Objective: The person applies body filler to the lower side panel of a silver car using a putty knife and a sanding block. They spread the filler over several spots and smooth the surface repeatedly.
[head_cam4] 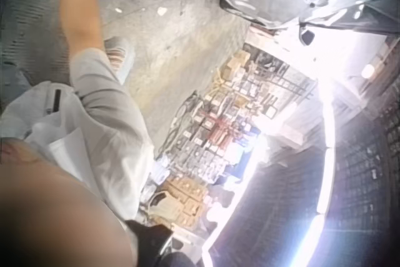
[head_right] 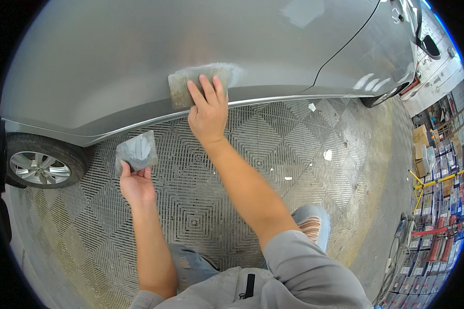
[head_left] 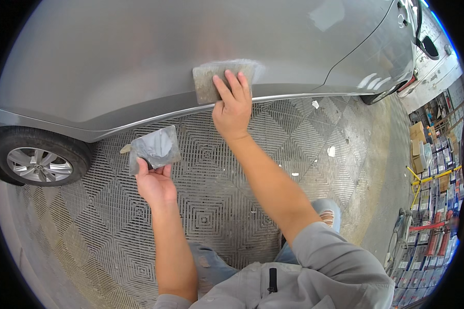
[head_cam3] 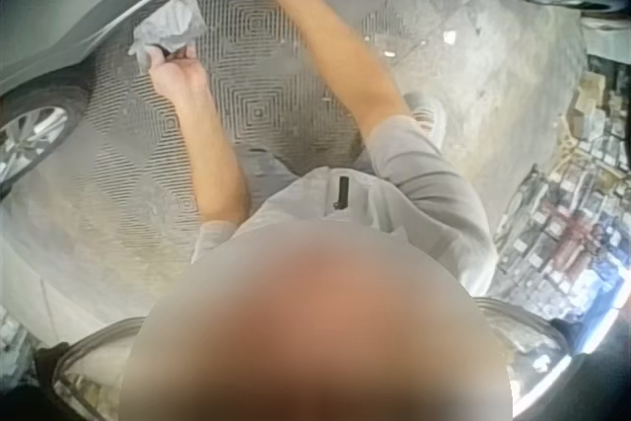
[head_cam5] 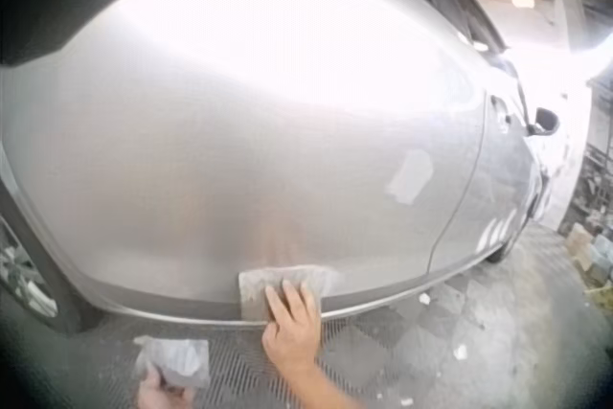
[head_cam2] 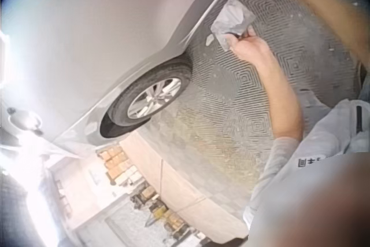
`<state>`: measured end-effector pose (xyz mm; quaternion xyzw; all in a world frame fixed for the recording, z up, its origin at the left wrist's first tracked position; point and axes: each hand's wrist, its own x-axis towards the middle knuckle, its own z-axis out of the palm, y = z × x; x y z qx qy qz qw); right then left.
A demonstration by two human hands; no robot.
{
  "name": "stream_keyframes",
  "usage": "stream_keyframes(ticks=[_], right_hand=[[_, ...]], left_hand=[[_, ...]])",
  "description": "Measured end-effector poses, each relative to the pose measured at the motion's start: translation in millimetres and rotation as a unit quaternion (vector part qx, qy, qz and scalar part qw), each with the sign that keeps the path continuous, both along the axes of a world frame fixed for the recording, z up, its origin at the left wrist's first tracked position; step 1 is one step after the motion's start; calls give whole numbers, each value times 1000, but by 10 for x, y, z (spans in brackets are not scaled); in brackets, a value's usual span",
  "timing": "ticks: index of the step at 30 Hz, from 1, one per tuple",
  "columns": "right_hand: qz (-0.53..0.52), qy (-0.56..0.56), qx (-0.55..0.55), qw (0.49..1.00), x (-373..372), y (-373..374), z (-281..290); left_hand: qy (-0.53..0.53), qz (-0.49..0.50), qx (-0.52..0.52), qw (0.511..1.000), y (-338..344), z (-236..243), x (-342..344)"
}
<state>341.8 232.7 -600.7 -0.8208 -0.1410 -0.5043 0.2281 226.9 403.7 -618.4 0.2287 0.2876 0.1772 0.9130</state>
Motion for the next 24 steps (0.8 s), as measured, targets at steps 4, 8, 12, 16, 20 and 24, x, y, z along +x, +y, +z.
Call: stream_keyframes(ticks=[4,8,12,16,20,24], right_hand=[[20,51,-6,998,-235,-9,-164],[20,14,8,1000,-231,-180,-72],[-13,0,15,1000,33,-256,41],[17,2,27,999,-7,-225,-114],[29,24,21,999,-243,-326,-198],[4,13,33,999,-57,-493,-61]], left_hand=[[-6,-8,-2,1000,-3,16,-7],[-2,-24,1,1000,-22,7,-1],[2,-30,17,999,-61,-18,4],[6,-41,22,999,-96,-29,-2],[4,-42,22,999,-117,-20,-9],[12,-51,28,998,-123,-32,-16]])
